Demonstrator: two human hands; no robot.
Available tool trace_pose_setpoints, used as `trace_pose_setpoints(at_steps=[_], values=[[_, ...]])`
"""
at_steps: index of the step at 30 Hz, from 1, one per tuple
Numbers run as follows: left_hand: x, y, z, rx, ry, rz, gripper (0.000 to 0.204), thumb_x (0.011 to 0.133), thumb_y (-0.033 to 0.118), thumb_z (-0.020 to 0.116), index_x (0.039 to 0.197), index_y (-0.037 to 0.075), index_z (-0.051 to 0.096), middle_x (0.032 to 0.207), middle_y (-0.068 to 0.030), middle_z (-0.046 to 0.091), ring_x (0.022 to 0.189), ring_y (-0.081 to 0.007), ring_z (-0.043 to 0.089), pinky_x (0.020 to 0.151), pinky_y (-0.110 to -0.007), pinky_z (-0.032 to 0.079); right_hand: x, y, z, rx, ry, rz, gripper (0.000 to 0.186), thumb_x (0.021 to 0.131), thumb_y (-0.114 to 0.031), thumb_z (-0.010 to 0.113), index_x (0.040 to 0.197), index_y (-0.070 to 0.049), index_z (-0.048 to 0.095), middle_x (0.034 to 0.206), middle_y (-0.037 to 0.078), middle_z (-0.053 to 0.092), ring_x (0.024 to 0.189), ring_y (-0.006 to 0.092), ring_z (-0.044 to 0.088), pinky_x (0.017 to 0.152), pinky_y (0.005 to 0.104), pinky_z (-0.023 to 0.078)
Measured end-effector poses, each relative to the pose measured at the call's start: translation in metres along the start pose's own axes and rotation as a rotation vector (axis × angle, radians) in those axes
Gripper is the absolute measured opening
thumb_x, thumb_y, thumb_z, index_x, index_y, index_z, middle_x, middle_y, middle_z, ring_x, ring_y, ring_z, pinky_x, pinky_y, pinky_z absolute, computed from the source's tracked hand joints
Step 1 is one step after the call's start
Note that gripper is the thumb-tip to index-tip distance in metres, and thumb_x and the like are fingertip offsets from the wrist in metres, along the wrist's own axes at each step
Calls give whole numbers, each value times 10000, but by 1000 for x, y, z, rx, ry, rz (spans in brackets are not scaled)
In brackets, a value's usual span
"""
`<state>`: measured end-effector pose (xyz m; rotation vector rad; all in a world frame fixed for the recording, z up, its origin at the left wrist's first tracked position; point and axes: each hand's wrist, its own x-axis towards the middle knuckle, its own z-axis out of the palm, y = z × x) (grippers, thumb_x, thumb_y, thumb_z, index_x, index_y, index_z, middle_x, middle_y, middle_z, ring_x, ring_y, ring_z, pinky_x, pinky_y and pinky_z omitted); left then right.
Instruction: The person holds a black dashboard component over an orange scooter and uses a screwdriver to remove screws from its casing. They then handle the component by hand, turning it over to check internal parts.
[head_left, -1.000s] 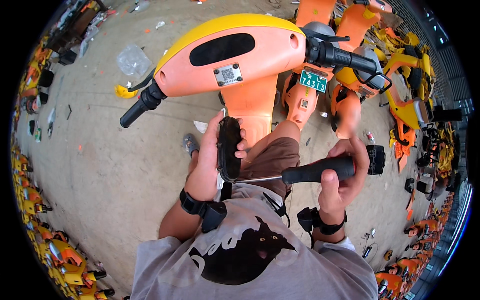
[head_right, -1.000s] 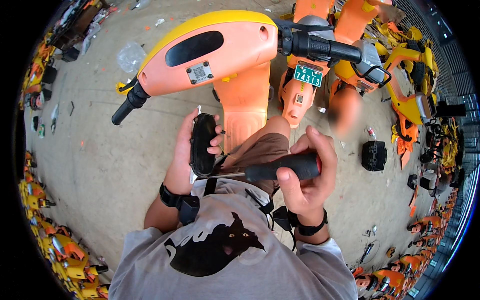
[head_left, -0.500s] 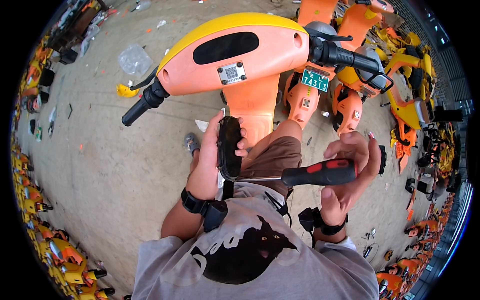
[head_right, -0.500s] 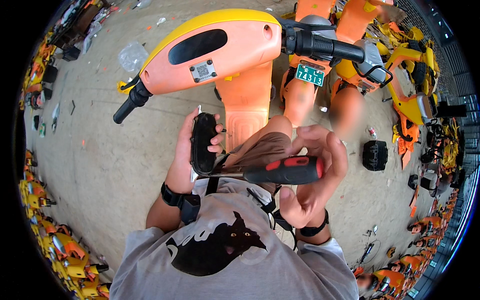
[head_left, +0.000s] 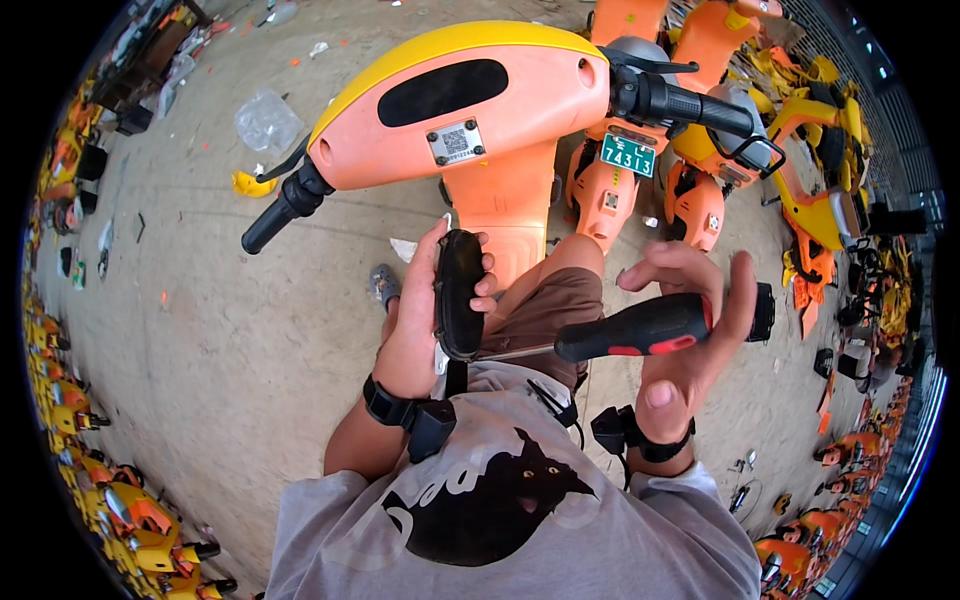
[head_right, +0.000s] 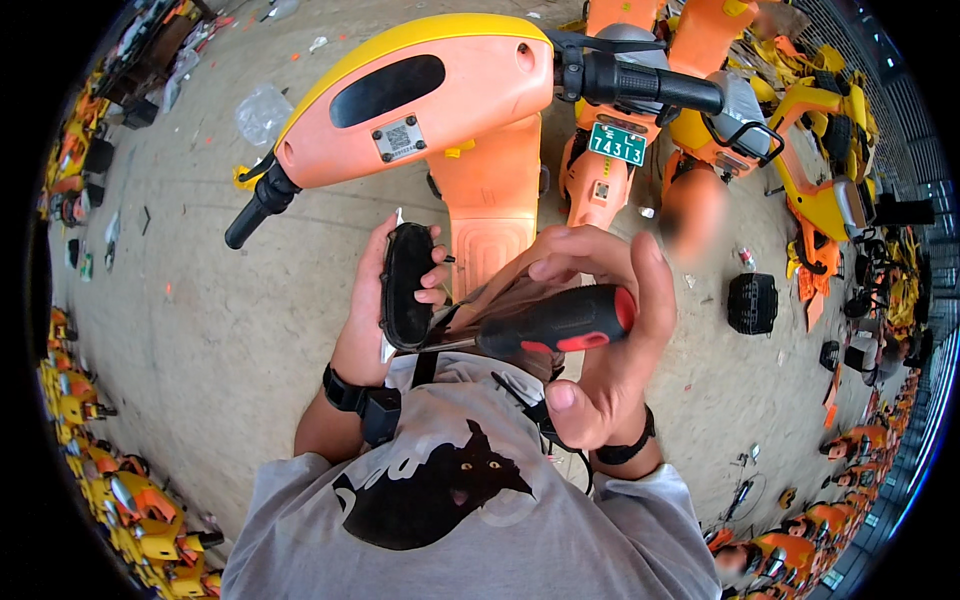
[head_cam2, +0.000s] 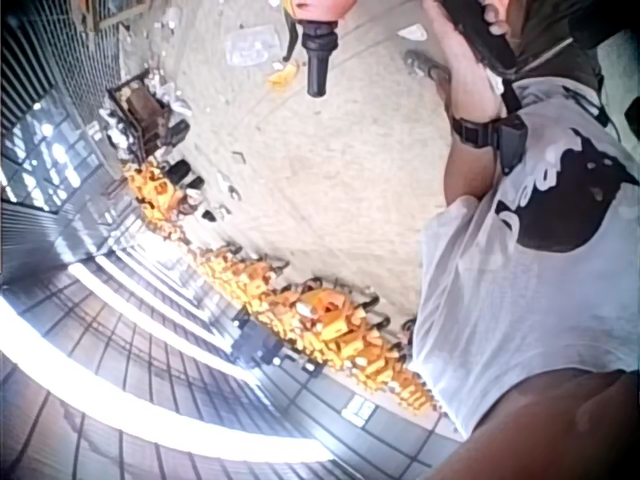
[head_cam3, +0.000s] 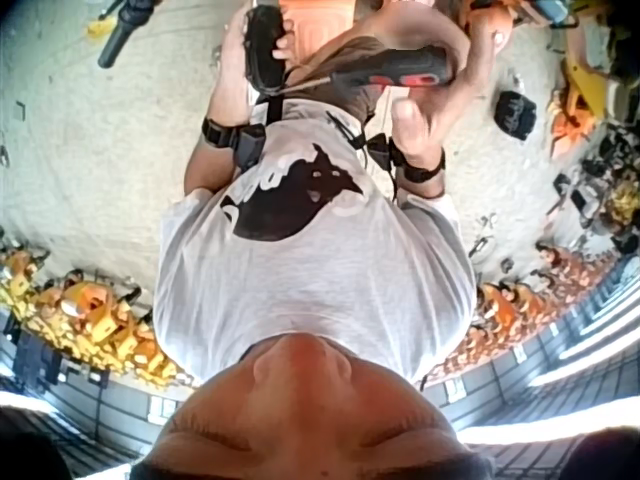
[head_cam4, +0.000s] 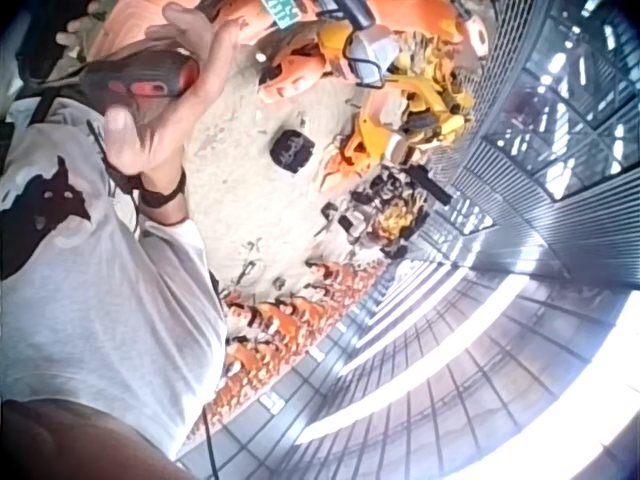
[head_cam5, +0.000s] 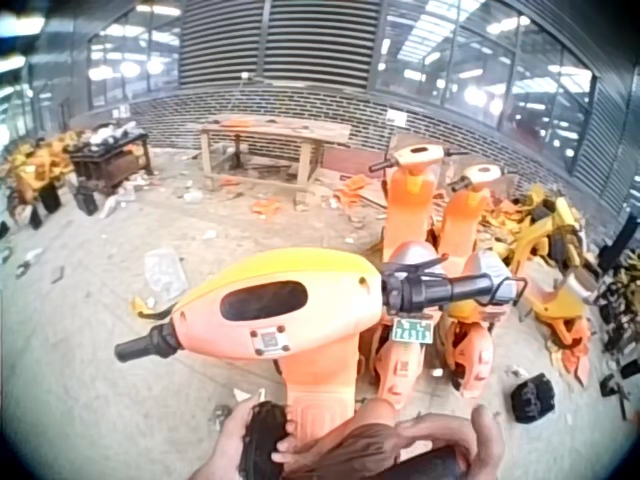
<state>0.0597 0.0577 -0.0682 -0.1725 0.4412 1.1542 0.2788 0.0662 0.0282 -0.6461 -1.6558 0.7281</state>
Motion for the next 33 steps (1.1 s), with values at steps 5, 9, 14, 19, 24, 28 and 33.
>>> trace_pose_setpoints(at_steps=[5,9,14,19,24,28,33], values=[[-3,1,-2,20,-11,26,415,965,406,538,1086,10,535,858,-98,577,659,-164,503,536,-254,427,-5,-6,-10,-258,-50,104,918,842,-383,658,1495,7,143,1182,266,548,867,220,573,760,345,472],[-3,0,-1,-6,2,13,432,966,426,515,1101,17,545,872,-103,571,653,-170,500,513,-256,423,-3,-5,3,-90,22,79,960,832,-451,676,1503,-13,147,1154,229,563,840,188,553,730,308,455],[2,2,-6,11,-14,-15,494,972,467,465,1138,9,544,880,-122,552,639,-184,494,470,-265,426,1,5,0,-92,-62,-61,941,821,-402,705,1493,-13,173,1023,183,605,771,164,547,686,274,448],[1,4,-8,-128,-136,-122,514,980,455,444,1173,-15,523,922,-144,541,673,-200,499,477,-275,441,1,-1,1,-106,73,23,749,856,-225,675,1453,-7,278,819,105,558,697,152,531,626,272,444],[-5,2,4,-128,-199,-169,473,991,448,443,1111,-3,515,914,-116,517,691,-175,475,503,-246,425,2,-5,-1,-27,247,38,698,860,-209,661,1425,-5,307,816,108,554,714,152,524,608,284,456],[-10,-1,13,-100,-172,-157,501,993,452,418,1152,-15,507,916,-119,504,696,-183,481,530,-267,450,4,-1,-3,-74,299,-2,643,858,-190,657,1387,1,345,797,98,566,691,145,530,637,279,460],[-9,1,15,-76,-186,-154,509,993,460,404,1138,-14,518,898,-118,497,688,-189,487,524,-277,450,4,2,-4,-148,198,-97,611,829,-117,669,1346,17,371,765,97,599,671,148,565,647,278,467]])
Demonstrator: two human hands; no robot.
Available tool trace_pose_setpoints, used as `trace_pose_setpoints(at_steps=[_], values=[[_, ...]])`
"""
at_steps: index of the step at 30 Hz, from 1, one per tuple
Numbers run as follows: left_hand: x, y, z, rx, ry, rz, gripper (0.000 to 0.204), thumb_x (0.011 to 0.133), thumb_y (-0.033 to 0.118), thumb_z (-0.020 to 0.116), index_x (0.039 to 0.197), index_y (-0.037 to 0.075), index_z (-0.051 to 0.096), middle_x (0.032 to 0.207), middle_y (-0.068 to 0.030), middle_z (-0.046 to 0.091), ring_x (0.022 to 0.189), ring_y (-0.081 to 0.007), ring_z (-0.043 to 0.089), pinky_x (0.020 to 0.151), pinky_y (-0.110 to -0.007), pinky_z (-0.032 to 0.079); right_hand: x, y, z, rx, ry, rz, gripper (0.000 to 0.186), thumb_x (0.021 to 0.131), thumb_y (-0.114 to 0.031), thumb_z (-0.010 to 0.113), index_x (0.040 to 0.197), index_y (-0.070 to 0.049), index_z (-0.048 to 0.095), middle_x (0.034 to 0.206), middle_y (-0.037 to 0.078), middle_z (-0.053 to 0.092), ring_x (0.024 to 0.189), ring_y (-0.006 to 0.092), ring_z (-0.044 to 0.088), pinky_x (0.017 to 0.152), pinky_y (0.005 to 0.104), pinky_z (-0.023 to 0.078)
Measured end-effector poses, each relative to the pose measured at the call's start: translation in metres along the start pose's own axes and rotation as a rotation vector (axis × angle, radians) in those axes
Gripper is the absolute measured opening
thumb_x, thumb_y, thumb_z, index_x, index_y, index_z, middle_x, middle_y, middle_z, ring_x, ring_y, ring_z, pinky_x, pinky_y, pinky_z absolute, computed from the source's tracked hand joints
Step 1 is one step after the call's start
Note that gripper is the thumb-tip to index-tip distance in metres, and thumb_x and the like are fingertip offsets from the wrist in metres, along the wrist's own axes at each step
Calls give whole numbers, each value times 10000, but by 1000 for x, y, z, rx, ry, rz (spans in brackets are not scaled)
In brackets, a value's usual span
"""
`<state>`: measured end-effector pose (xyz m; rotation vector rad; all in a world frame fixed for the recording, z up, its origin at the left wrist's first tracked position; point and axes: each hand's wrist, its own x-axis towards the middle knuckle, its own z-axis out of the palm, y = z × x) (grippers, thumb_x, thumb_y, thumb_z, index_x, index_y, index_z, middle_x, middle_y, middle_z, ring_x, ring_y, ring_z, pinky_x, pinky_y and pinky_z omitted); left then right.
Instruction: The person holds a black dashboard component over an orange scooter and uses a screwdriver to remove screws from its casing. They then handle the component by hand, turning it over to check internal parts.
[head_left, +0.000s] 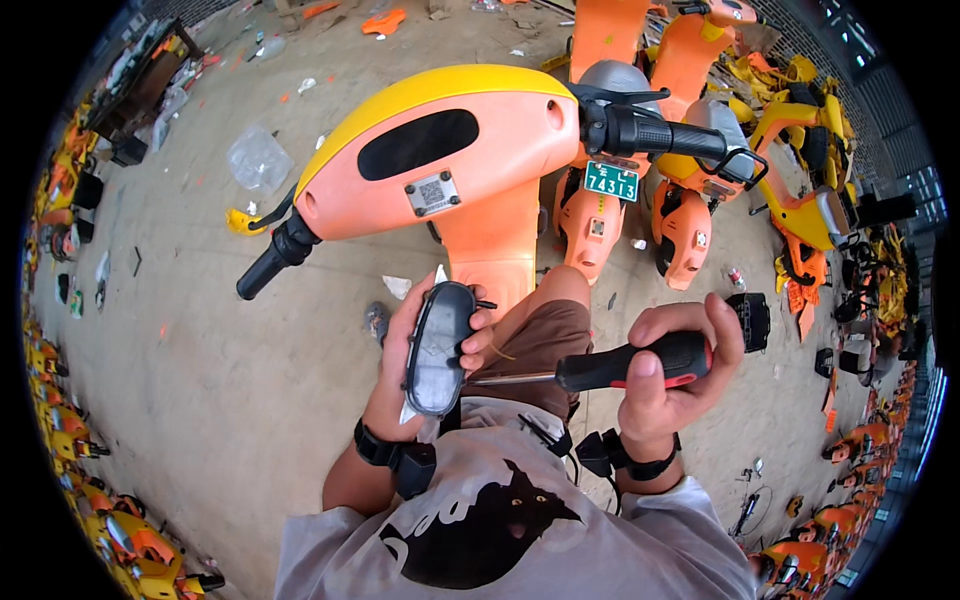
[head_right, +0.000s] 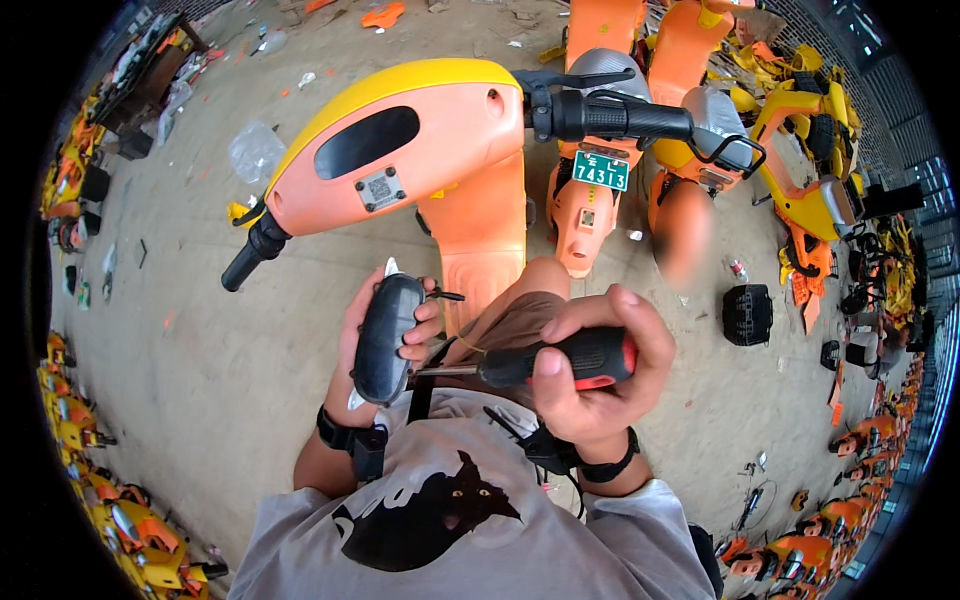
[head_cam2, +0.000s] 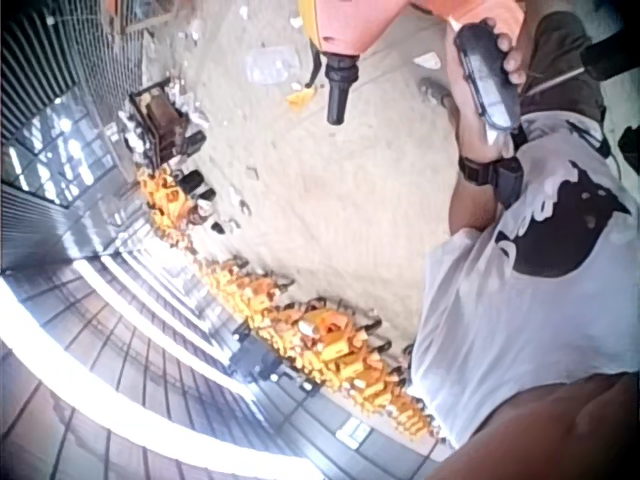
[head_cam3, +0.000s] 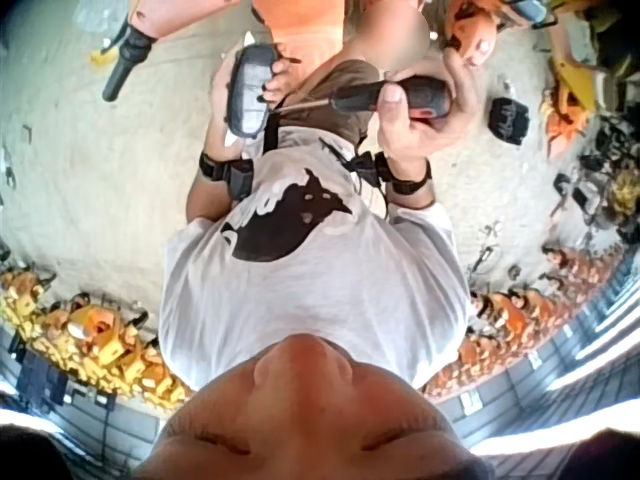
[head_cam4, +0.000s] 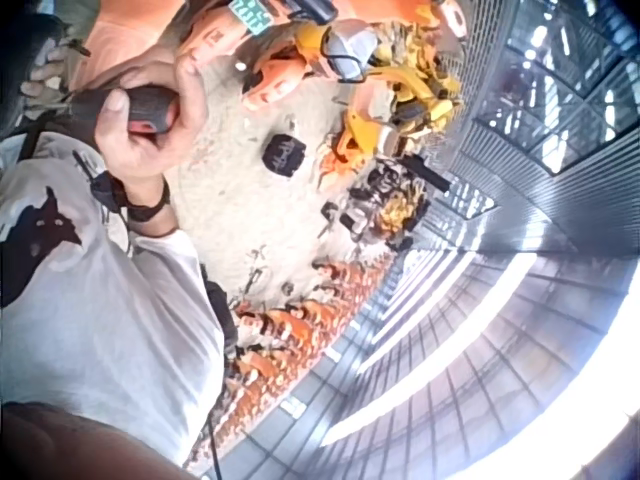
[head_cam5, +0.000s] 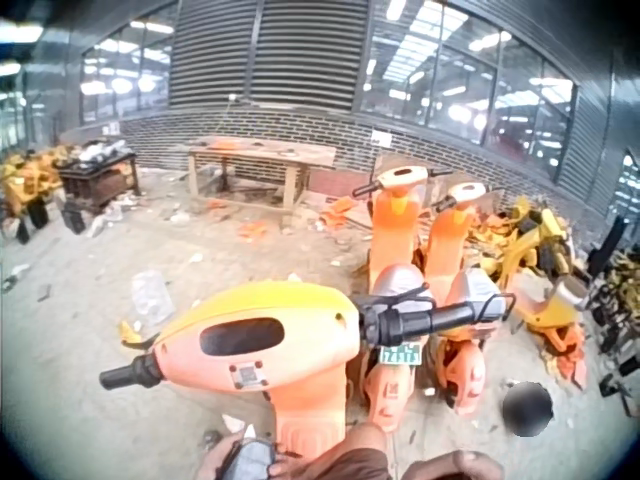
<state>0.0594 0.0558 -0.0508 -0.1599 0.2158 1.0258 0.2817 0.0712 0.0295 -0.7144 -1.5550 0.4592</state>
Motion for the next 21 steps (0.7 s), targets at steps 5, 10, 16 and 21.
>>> trace_pose_setpoints(at_steps=[5,10,16,21], values=[[1,1,3,43,28,-3,491,995,467,397,1099,5,529,883,-108,498,666,-193,484,502,-271,429,3,2,2,43,-17,-11,603,826,-89,672,1337,25,372,766,107,600,670,154,570,647,282,490],[2,0,-1,27,35,24,551,989,478,393,1190,-24,499,911,-132,483,698,-199,467,481,-275,431,3,4,6,64,-32,-11,595,825,-64,672,1333,27,375,767,116,602,674,154,573,644,285,496],[5,3,-3,23,15,-11,533,990,478,393,1169,-12,503,903,-119,502,694,-199,483,487,-281,437,6,4,5,166,-149,-33,661,815,-50,668,1376,26,327,790,128,612,673,172,589,632,306,503],[8,3,-3,32,41,4,554,990,480,390,1178,-27,510,927,-139,510,698,-215,492,490,-303,473,16,6,1,29,-271,-131,710,802,-45,665,1398,13,283,791,128,607,655,182,589,610,314,499]])
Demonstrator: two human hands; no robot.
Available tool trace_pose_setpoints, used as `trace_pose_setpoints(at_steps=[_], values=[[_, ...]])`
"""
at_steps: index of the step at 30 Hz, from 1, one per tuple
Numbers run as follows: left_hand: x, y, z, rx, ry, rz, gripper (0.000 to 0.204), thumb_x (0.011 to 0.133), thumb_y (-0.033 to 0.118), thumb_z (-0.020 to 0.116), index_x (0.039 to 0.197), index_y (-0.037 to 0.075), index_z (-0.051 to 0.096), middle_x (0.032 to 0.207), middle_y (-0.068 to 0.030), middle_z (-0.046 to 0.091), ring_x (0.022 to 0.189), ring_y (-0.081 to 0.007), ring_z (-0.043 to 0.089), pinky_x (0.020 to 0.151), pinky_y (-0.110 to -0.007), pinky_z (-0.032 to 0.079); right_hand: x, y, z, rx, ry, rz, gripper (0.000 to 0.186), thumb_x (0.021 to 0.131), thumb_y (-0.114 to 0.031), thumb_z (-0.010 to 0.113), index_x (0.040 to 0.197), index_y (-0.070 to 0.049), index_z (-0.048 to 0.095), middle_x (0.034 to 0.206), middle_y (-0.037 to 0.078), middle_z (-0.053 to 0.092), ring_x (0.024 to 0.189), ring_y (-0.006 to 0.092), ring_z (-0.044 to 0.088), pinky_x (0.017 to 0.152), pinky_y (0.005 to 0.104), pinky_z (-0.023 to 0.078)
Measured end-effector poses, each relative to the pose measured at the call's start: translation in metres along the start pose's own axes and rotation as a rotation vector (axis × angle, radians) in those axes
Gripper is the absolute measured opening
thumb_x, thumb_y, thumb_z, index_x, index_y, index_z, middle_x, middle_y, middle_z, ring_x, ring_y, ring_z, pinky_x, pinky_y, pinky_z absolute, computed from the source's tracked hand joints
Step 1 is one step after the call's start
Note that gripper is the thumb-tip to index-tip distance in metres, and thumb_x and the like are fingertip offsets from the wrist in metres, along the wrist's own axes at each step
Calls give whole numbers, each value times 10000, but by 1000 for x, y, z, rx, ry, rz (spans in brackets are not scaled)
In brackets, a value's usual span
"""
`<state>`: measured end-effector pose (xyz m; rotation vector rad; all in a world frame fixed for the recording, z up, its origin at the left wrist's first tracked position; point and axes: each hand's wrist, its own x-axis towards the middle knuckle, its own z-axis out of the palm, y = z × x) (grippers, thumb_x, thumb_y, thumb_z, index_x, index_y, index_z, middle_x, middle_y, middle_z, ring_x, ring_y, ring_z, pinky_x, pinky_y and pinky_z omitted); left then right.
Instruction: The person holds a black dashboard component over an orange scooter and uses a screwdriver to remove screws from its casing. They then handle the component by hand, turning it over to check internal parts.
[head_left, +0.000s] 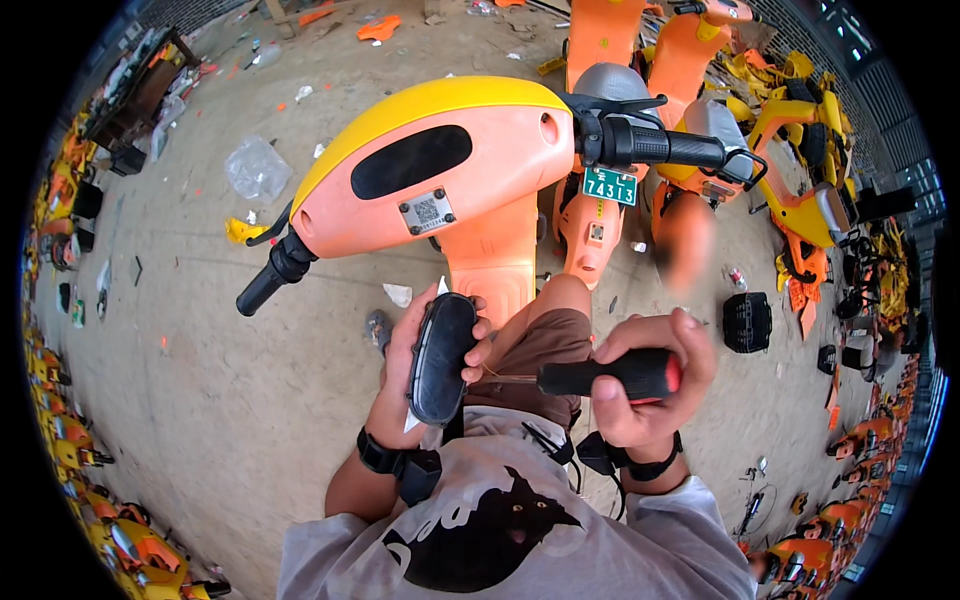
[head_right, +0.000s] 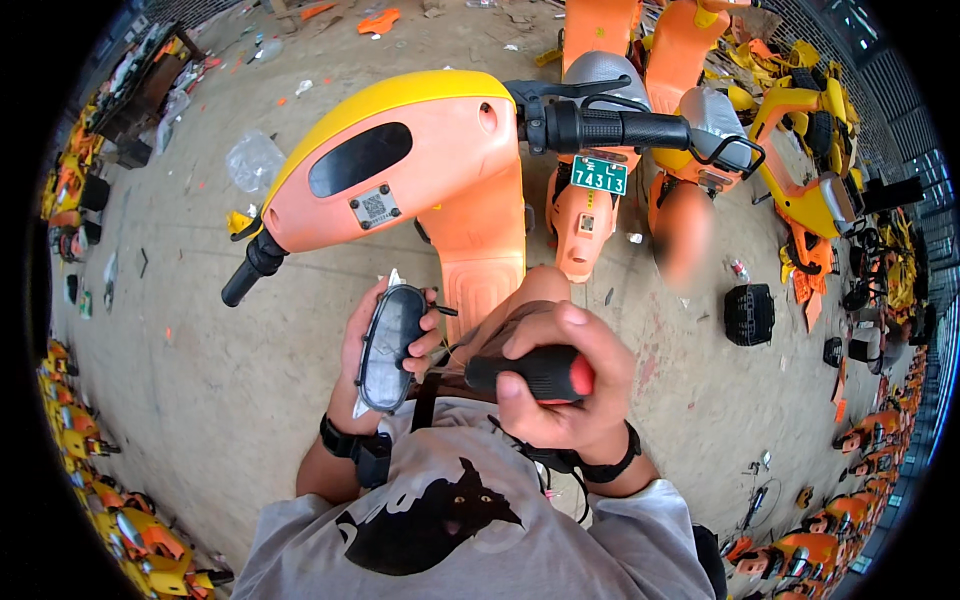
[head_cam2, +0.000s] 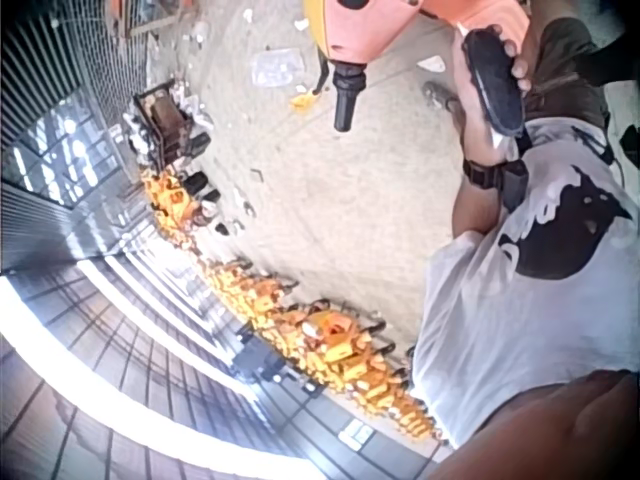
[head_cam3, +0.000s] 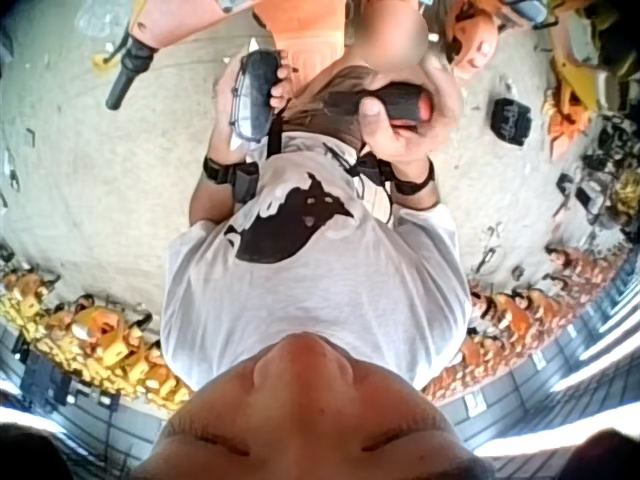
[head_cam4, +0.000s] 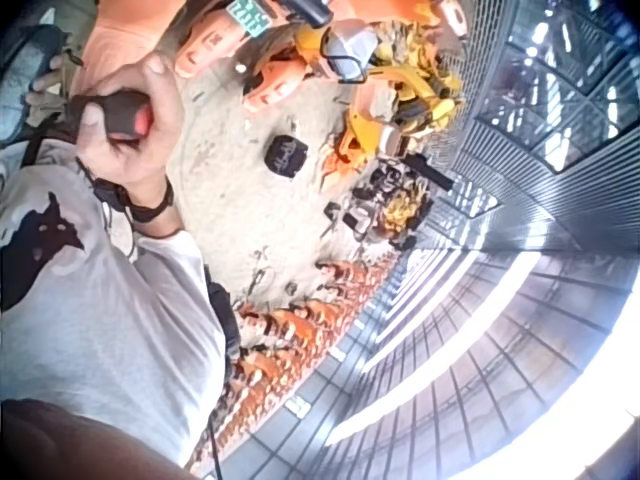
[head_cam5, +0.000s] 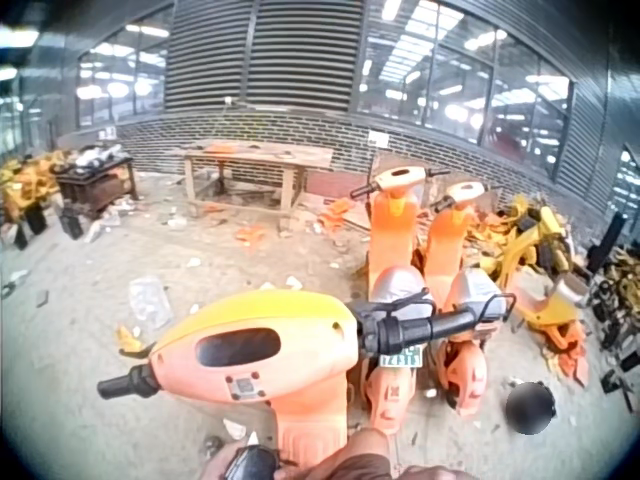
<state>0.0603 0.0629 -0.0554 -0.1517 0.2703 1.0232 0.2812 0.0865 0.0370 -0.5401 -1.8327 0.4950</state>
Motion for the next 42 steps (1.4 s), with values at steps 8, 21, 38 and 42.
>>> trace_pose_setpoints(at_steps=[8,21,38,42], values=[[2,-7,14,77,139,57,521,985,477,406,1116,-5,555,814,-116,575,698,-255,596,678,-379,559,-3,-4,0,110,148,45,649,812,-57,652,1353,19,301,780,139,604,630,170,570,591,311,496],[0,-7,13,58,128,51,527,983,490,415,1092,-8,549,799,-124,574,710,-281,620,751,-407,568,-5,-5,7,88,155,48,588,796,-31,643,1297,49,345,748,142,594,622,173,569,596,315,500],[-2,0,-4,54,193,83,523,961,469,453,1071,-28,571,789,-113,568,750,-259,609,742,-394,606,6,-7,5,111,-57,40,603,809,-193,776,1282,26,474,932,144,596,768,239,585,708,356,463],[-1,2,-8,34,138,62,525,962,463,448,1084,-34,567,799,-124,563,751,-263,608,752,-409,610,7,-10,14,226,42,145,570,788,-158,800,1245,30,515,929,133,597,796,248,597,707,366,467]])
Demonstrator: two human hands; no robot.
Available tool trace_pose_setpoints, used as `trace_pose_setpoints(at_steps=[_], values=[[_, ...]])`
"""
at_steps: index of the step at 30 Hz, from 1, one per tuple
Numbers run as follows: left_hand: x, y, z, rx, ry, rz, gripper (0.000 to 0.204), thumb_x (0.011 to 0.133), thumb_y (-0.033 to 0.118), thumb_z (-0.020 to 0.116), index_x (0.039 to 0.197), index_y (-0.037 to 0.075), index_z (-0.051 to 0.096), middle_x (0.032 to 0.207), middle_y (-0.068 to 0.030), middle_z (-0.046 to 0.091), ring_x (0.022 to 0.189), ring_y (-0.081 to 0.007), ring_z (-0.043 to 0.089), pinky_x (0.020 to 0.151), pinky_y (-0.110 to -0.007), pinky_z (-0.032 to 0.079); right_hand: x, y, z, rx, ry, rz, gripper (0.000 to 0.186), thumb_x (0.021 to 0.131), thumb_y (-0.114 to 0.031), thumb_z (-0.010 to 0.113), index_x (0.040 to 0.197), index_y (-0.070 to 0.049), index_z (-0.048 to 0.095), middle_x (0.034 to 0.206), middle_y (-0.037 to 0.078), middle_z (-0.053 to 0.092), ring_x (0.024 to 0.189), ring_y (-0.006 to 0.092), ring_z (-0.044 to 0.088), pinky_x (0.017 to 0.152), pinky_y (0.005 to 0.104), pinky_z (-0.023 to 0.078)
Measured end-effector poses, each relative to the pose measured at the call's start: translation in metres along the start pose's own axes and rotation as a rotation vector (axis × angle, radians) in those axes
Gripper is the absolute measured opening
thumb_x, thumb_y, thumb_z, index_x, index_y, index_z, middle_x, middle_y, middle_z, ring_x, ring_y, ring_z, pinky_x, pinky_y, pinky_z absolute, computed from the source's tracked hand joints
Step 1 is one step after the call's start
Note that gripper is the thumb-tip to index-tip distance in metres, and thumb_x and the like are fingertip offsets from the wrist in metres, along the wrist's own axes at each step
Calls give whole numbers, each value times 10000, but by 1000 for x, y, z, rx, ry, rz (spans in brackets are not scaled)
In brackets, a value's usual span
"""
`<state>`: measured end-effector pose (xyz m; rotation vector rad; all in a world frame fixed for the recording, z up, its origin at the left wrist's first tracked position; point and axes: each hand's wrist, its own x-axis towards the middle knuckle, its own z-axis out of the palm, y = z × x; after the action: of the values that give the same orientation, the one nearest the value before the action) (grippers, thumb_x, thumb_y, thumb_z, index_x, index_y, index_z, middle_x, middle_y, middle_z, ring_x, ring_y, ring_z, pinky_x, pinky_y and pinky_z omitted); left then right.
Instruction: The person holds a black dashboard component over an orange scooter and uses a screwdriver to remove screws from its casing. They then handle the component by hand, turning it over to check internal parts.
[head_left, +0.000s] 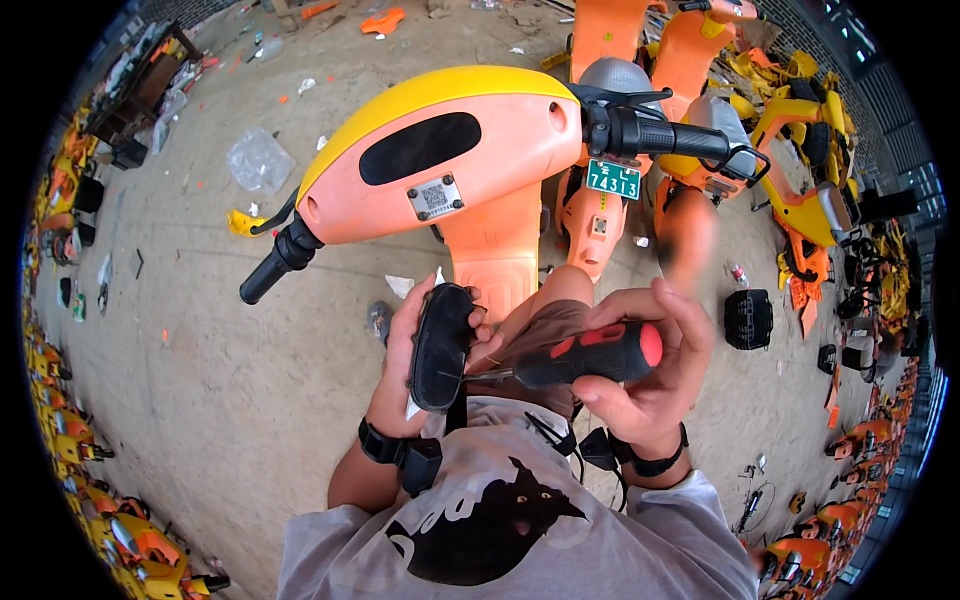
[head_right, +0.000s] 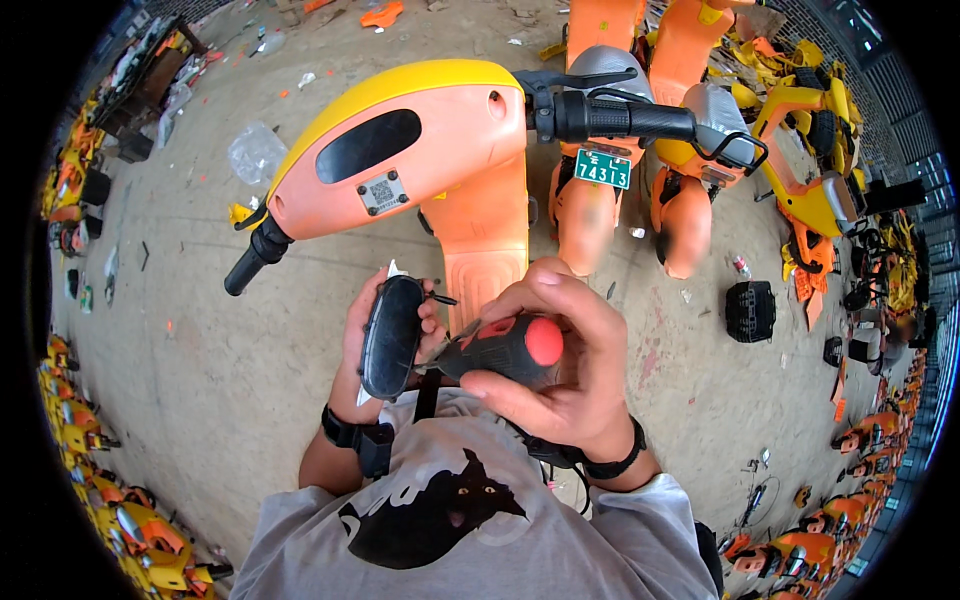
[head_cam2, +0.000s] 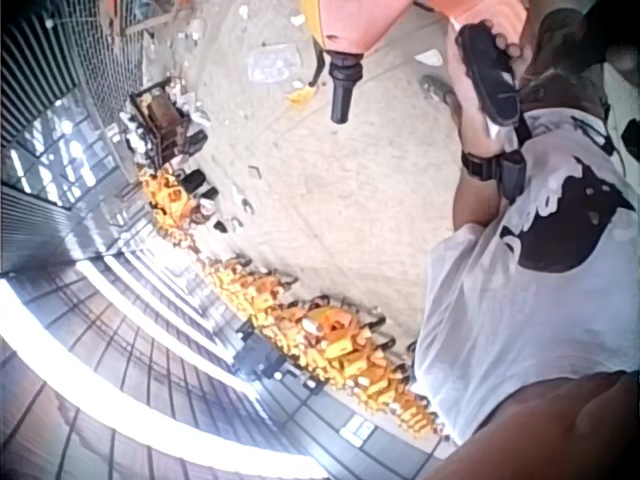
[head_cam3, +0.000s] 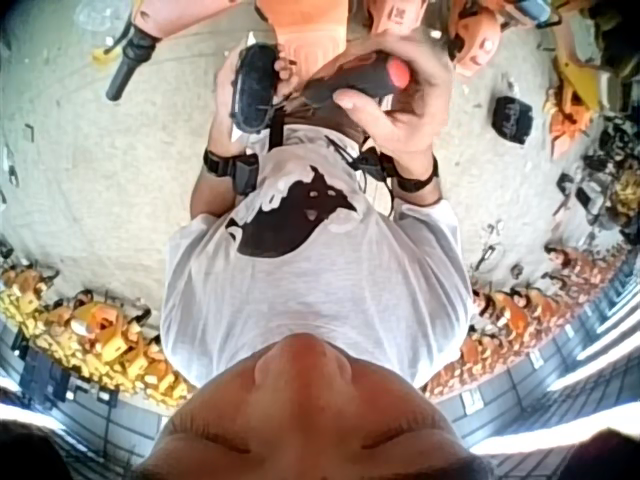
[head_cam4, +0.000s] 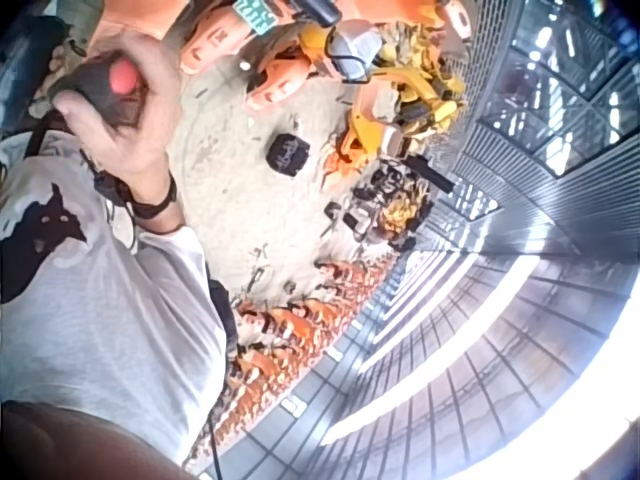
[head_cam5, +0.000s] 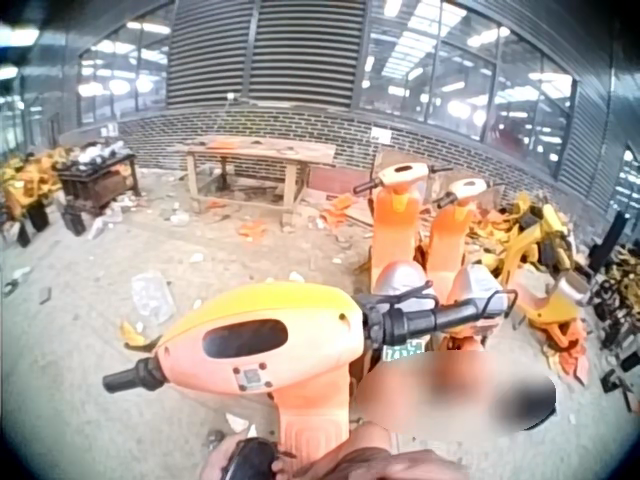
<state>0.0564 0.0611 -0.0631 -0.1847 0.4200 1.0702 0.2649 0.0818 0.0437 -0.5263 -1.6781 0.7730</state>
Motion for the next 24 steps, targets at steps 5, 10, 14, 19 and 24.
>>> trace_pose_setpoints(at_steps=[5,10,14,19,24], values=[[-2,0,2,-22,16,13,523,966,458,444,1095,-35,561,804,-124,566,751,-264,612,741,-406,611,6,-6,-10,-166,-58,-13,510,748,-117,826,1162,49,580,997,177,628,865,283,619,737,377,492],[-1,-1,-1,-51,29,16,520,970,457,448,1094,-35,560,803,-118,574,740,-260,614,732,-383,608,1,-5,-16,34,-133,124,574,739,-247,843,1171,25,581,1136,241,601,1035,300,605,816,367,500],[-2,-1,3,-13,23,28,525,970,459,450,1092,-40,559,810,-117,574,749,-254,614,730,-377,609,11,-12,-9,19,-55,40,517,725,-140,846,1146,69,631,1068,206,594,925,283,604,742,356,500],[0,1,-1,-20,-11,-1,531,972,457,445,1103,-47,549,829,-126,567,765,-251,614,725,-382,618,5,1,-12,-48,-59,-113,565,709,-162,861,1163,78,626,1066,195,587,847,252,586,716,337,480],[-2,1,0,-48,5,6,537,975,456,438,1126,-50,536,857,-138,555,773,-256,614,712,-389,624,5,-3,-14,-5,-118,-18,595,777,-198,793,1247,63,541,1130,245,588,994,294,591,865,389,475]])
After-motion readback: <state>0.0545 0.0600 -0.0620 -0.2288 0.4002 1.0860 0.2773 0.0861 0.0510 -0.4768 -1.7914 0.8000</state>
